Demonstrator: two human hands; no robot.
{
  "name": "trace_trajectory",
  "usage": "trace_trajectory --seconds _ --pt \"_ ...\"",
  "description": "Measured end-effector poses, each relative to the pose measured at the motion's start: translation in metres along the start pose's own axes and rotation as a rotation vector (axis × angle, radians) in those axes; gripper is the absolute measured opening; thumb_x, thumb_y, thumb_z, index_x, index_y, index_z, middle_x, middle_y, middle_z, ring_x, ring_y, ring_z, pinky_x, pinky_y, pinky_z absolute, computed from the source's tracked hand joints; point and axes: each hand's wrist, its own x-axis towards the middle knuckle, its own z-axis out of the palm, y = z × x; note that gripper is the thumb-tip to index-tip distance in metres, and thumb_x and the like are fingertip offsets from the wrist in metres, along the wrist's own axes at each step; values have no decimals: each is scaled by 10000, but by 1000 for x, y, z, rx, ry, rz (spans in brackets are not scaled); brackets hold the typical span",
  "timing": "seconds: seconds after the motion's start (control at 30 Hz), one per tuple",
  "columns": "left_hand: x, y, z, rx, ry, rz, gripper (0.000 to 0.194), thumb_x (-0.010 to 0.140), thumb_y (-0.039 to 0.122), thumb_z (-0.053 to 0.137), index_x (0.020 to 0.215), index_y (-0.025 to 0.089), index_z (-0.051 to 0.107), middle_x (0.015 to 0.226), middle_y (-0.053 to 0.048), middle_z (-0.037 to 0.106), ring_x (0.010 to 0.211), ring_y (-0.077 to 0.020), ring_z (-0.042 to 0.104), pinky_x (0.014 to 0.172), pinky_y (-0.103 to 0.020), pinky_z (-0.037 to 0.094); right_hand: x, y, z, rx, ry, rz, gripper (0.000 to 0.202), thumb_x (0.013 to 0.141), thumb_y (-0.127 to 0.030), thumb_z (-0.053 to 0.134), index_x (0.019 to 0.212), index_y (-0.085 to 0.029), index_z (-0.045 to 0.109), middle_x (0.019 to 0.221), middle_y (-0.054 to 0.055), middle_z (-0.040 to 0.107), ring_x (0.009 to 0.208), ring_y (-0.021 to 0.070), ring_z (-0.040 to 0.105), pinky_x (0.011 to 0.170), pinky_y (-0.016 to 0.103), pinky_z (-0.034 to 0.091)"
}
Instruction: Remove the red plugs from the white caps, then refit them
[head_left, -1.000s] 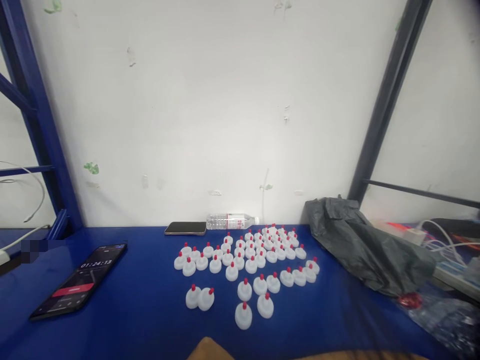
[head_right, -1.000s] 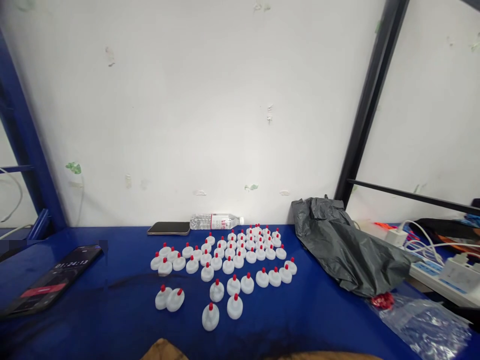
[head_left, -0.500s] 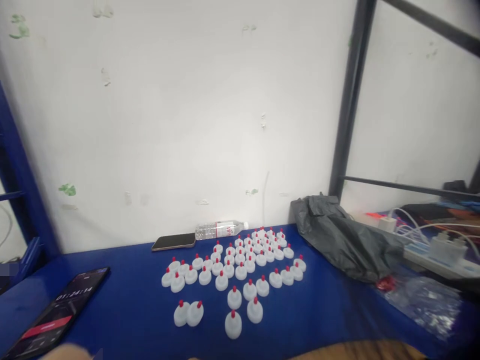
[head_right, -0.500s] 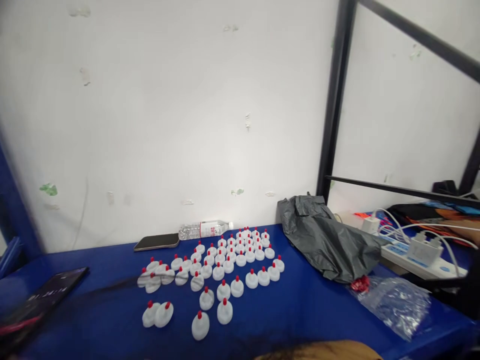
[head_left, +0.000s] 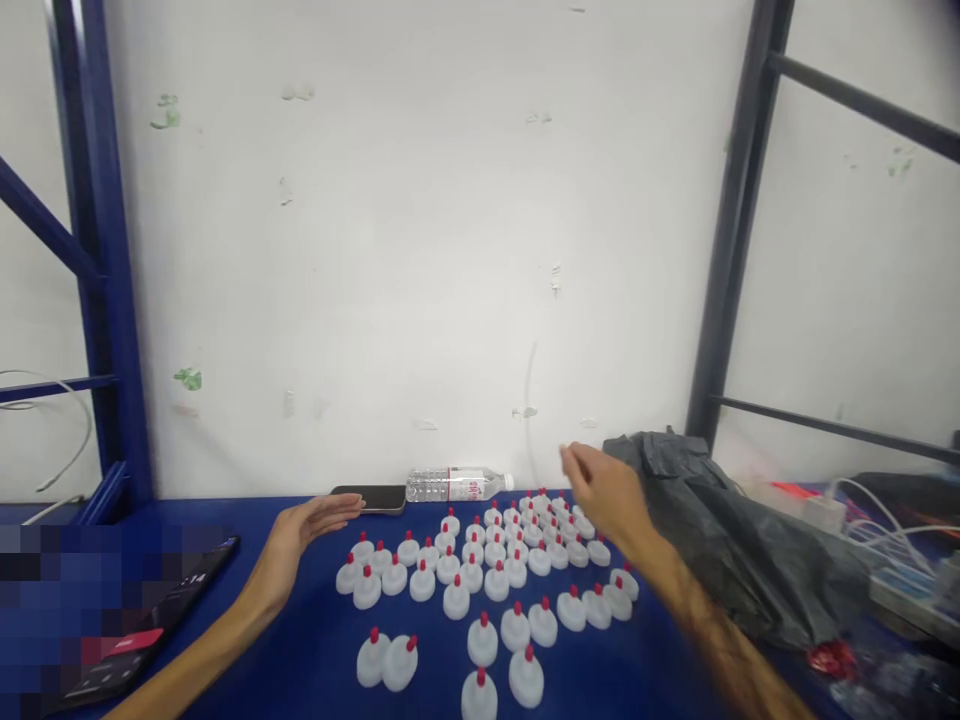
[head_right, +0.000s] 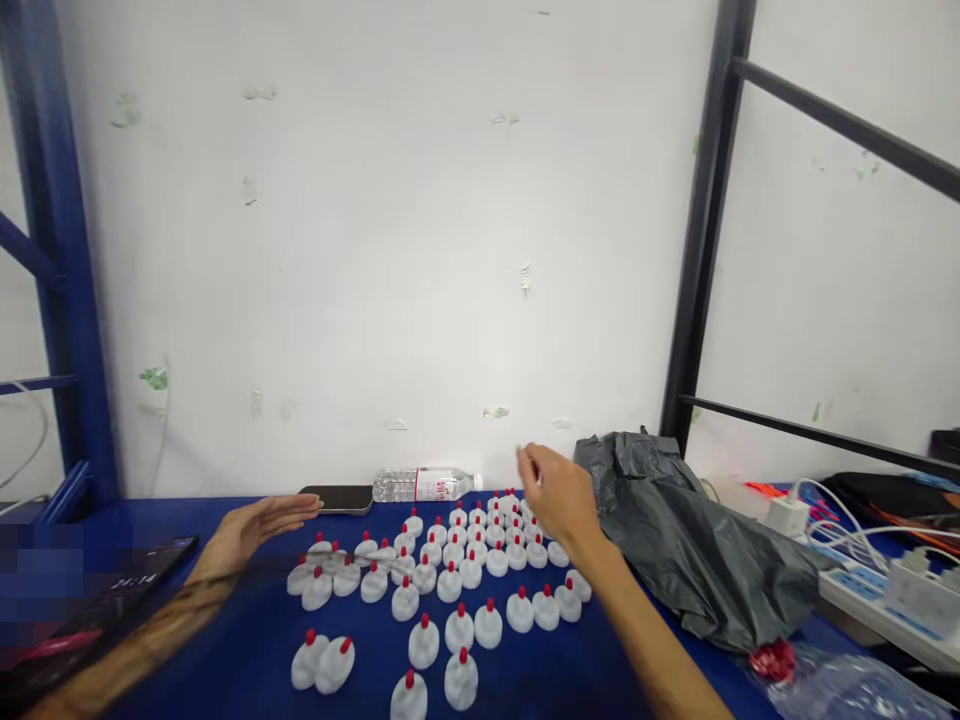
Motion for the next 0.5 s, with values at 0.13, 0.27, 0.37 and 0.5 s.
trace_trajectory --seconds 0.13,0.27,0.37,0.5 --pt "8 -17 -5 -73 -19 -70 445 748 510 566 868 155 806 993 -123 822 1098 -365 728 1018 -419 525 12 67 8 17 38 248 343 1038 -339 382 942 -206 683 826 82 739 681 192 639 617 294 348" --pt "7 -21 -4 -105 -21 -138 464 727 491 538 871 140 804 987 -139 821 1101 -359 732 1016 -412 534 2 101 33 84 -85 281 251 957 -259 483 910 -213 725 855 115 768 768 234 702 649 315 383" --pt "4 -21 -3 -117 -15 -172 478 710 484 535 881 127 803 1005 -150 818 1100 -354 734 1025 -404 533 -3 112 49 152 -179 245 260 936 -231 490 912 -226 749 861 108 776 824 245 727 706 312 437" --pt "2 -20 -2 -107 -5 -198 467 639 502 591 844 141 804 972 -158 819 1101 -382 729 1022 -427 534 -4 120 60 216 -265 214 260 897 -246 514 816 -246 762 781 88 762 778 256 738 735 320 483"
